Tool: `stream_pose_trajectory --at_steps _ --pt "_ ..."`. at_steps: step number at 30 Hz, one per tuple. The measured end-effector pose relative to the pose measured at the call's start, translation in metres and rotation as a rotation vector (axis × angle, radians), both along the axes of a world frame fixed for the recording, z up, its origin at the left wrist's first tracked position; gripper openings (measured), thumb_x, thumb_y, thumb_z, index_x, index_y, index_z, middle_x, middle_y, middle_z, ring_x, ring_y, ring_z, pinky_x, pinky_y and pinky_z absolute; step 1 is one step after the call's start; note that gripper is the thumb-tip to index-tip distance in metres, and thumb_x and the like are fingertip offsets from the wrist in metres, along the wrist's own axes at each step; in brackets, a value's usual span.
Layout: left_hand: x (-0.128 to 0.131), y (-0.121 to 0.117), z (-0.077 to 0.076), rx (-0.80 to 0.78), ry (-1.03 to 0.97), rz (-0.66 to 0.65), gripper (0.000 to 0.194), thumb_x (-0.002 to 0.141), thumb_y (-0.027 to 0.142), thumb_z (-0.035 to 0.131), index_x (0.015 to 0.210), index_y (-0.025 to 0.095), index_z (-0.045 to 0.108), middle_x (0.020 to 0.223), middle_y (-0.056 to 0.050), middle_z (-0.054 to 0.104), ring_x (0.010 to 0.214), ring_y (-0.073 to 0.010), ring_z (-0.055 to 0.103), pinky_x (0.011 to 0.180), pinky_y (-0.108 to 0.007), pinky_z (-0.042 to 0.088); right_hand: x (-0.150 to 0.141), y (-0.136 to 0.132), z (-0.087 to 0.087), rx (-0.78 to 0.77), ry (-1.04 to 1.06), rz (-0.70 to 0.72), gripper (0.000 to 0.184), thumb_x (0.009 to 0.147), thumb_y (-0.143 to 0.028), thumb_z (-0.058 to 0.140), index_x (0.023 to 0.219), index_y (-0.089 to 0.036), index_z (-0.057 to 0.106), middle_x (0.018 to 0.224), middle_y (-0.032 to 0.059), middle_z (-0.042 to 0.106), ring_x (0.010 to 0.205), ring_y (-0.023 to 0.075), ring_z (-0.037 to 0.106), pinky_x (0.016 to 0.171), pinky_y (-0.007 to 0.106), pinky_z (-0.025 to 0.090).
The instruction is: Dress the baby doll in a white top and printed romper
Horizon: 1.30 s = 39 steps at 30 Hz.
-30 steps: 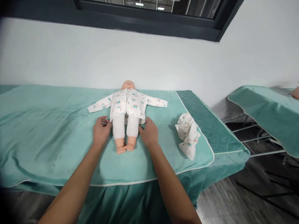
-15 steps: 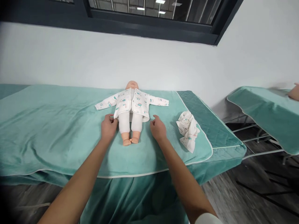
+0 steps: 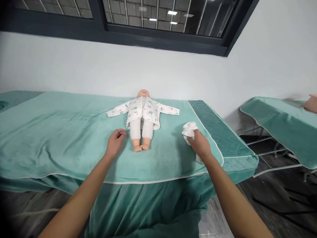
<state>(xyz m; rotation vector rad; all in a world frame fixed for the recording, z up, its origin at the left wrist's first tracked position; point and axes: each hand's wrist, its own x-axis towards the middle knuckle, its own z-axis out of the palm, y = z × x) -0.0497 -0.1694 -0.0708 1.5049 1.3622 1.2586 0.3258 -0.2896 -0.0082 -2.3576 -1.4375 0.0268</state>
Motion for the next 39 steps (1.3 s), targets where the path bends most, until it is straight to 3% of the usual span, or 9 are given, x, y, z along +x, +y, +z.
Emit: stream_pose_trajectory --at_steps 4,8,13,19,23,26,30,33,39 --pt "0.000 -0.039 0.019 -0.146 -0.253 -0.072 0.037 0.081 0.045 0.064 0.104 0.016 0.066 0.088 -0.005 0.072 0.075 -0.0159 0.064 0.073 -0.029 0.049 -0.057 0.001 0.021 0.213 0.685 0.311 0.036 0.084 -0.050 0.064 0.104 -0.020 0.066 0.094 0.0039 0.071 0.085 0.0228 0.063 0.078 0.035 0.049" --pt "0.007 -0.071 0.049 -0.197 -0.373 -0.362 0.051 0.083 0.057 0.066 0.119 0.021 0.065 0.106 -0.009 0.075 0.094 -0.0230 0.070 0.079 -0.034 0.054 -0.113 0.003 0.043 0.297 1.168 0.470 0.039 0.080 -0.048 0.070 0.109 -0.023 0.067 0.099 0.0026 0.073 0.088 0.0234 0.067 0.074 0.033 0.052" --pt "0.012 -0.079 0.077 -0.046 -0.439 -0.447 0.047 0.079 0.046 0.074 0.122 0.027 0.068 0.119 -0.008 0.073 0.126 -0.0274 0.061 0.108 -0.043 0.049 -0.157 0.022 0.066 0.270 1.298 0.605 0.044 0.083 -0.047 0.066 0.120 -0.024 0.064 0.107 0.0038 0.074 0.096 0.0258 0.069 0.079 0.037 0.055" --pt "0.015 -0.076 0.100 0.005 -0.428 -0.287 0.040 0.082 0.045 0.069 0.117 0.026 0.069 0.113 -0.009 0.074 0.122 -0.0283 0.064 0.101 -0.045 0.055 -0.181 0.036 0.071 0.313 1.308 0.539 0.033 0.081 -0.047 0.066 0.105 -0.024 0.067 0.091 0.0058 0.075 0.085 0.0268 0.069 0.072 0.040 0.057" --pt "0.013 -0.072 0.125 -0.064 -0.585 -0.262 0.040 0.077 0.039 0.071 0.113 0.021 0.069 0.106 -0.008 0.075 0.111 -0.0300 0.068 0.090 -0.043 0.059 -0.179 0.038 0.066 0.323 1.181 0.471 0.022 0.084 -0.036 0.058 0.099 -0.021 0.063 0.094 0.0051 0.072 0.082 0.0223 0.066 0.074 0.038 0.055" --pt "0.006 -0.061 0.147 -0.115 -0.654 -0.236 0.037 0.073 0.032 0.070 0.106 0.017 0.068 0.096 -0.007 0.075 0.097 -0.0284 0.072 0.082 -0.040 0.061 -0.174 0.034 0.075 0.497 0.957 0.513 0.021 0.087 -0.031 0.057 0.106 -0.022 0.061 0.112 0.0061 0.069 0.098 0.0211 0.066 0.087 0.039 0.054" --pt "0.002 -0.049 0.180 -0.147 -0.729 -0.208 0.032 0.069 0.020 0.065 0.099 0.011 0.068 0.089 -0.006 0.073 0.088 -0.0231 0.072 0.077 -0.032 0.061 -0.177 0.020 0.106 0.714 0.468 0.834 0.032 0.090 -0.027 0.061 0.122 -0.028 0.058 0.131 0.0072 0.061 0.119 0.0238 0.059 0.095 0.042 0.053" --pt "0.004 -0.049 0.205 -0.135 -0.758 -0.222 0.026 0.071 0.016 0.063 0.096 0.010 0.068 0.087 -0.004 0.071 0.082 -0.0177 0.070 0.071 -0.026 0.059 -0.186 0.013 0.130 0.700 0.050 1.072 0.038 0.092 -0.028 0.064 0.129 -0.031 0.056 0.139 0.0077 0.056 0.130 0.0280 0.051 0.102 0.049 0.049" --pt "0.007 -0.063 0.240 0.027 -0.689 -0.333 0.016 0.078 0.017 0.061 0.093 0.013 0.065 0.089 -0.003 0.068 0.090 -0.0180 0.071 0.080 -0.030 0.061 -0.199 0.024 0.172 0.756 -0.203 1.055 0.036 0.091 -0.033 0.068 0.126 -0.026 0.058 0.130 0.0084 0.058 0.121 0.0296 0.055 0.100 0.050 0.051"
